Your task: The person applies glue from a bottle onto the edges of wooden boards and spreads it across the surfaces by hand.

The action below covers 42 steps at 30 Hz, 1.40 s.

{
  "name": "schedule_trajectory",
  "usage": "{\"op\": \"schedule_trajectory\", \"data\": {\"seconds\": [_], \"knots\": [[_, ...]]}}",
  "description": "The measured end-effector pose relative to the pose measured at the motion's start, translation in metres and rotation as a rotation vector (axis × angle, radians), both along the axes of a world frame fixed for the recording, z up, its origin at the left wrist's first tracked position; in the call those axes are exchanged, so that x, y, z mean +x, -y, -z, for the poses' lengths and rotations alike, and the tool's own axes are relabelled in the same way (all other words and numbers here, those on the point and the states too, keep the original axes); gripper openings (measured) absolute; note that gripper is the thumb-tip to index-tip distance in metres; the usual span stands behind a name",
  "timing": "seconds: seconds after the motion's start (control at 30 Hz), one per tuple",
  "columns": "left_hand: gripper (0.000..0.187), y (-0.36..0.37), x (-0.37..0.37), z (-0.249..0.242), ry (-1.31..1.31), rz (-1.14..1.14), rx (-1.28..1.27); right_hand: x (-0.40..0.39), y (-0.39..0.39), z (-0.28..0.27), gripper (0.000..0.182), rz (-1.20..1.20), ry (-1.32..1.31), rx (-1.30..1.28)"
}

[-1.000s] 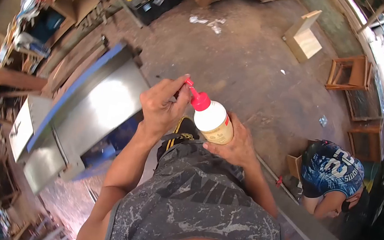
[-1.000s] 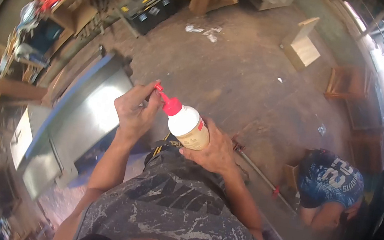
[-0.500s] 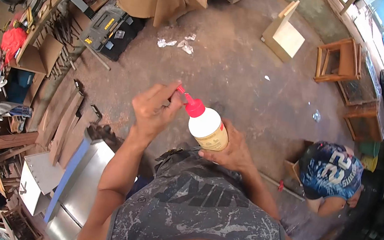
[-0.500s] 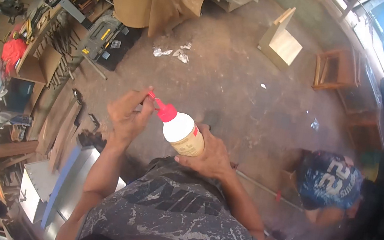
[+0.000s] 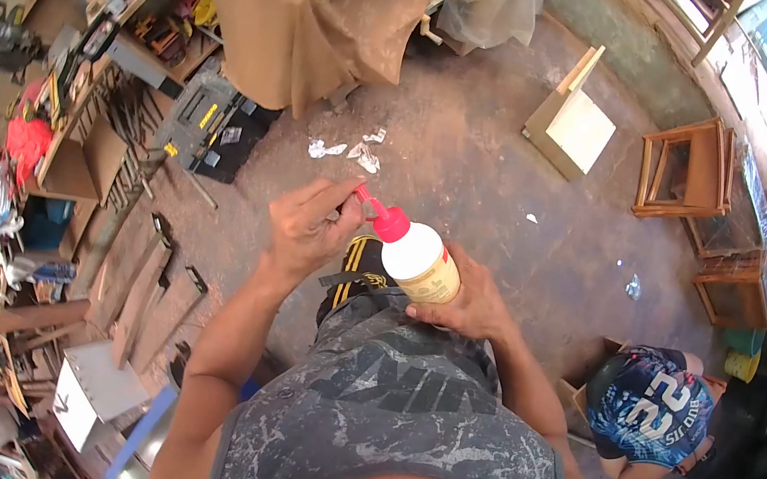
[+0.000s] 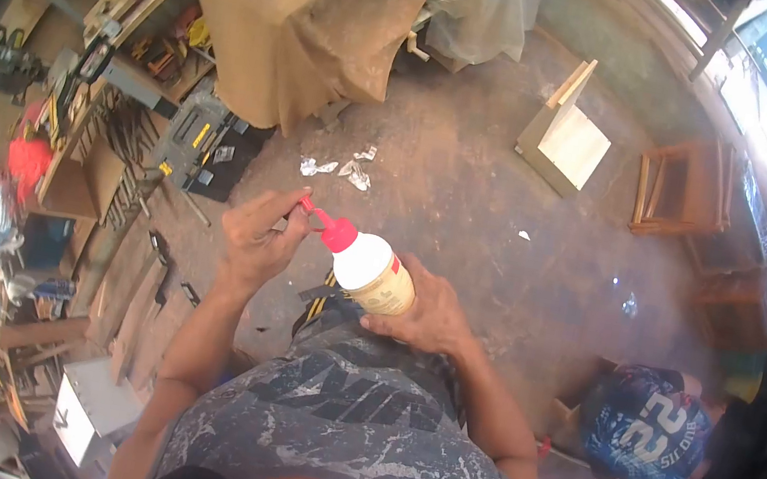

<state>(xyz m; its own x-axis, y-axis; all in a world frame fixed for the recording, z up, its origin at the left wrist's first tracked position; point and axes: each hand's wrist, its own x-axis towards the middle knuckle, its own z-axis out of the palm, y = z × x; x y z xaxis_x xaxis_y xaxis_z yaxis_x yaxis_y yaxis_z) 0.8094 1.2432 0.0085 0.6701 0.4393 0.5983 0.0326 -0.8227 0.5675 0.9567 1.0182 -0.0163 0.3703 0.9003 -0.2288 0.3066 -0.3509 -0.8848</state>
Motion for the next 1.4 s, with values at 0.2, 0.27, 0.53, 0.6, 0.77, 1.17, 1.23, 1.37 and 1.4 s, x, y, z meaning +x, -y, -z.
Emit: {"op": "schedule_trajectory", "data": {"seconds": [0.2,0.27,0.53,0.6,0.77,1.17,1.23,1.37,1.4], "knots": [[0.022,-0.078,0.077,0.014,0.044,0.088,0.025,0.048,-0.062,0.007,0.095,0.114,-0.027,-0.062],[0.022,-0.114,0.102,0.015,0.000,0.107,0.027,0.060,-0.089,0.008,0.094,0.164,0.011,-0.066],[0.032,-0.234,0.175,0.013,0.007,0.351,0.185,0.088,-0.195,-0.011,0.094,0.354,0.045,-0.131],[0.035,-0.256,0.187,0.013,0.012,0.384,0.238,0.093,-0.214,-0.016,0.093,0.390,0.060,-0.176],[0.039,-0.297,0.199,0.009,-0.033,0.575,0.225,0.101,-0.246,-0.017,0.085,0.469,0.285,-0.141],[0.060,-0.287,0.200,0.033,-0.174,0.329,-0.984,0.119,-0.344,-0.008,0.097,0.375,0.342,0.269],[0.068,-0.358,0.207,0.072,-0.301,0.194,-0.906,0.121,-0.339,-0.001,0.099,0.521,0.279,0.212],[0.070,-0.248,0.279,0.121,-0.652,0.829,-0.788,0.101,-0.292,0.063,0.093,0.767,0.448,0.045],[0.070,-0.203,0.284,0.132,-0.750,1.023,-0.735,0.093,-0.275,0.069,0.089,0.777,0.397,-0.067]]}}
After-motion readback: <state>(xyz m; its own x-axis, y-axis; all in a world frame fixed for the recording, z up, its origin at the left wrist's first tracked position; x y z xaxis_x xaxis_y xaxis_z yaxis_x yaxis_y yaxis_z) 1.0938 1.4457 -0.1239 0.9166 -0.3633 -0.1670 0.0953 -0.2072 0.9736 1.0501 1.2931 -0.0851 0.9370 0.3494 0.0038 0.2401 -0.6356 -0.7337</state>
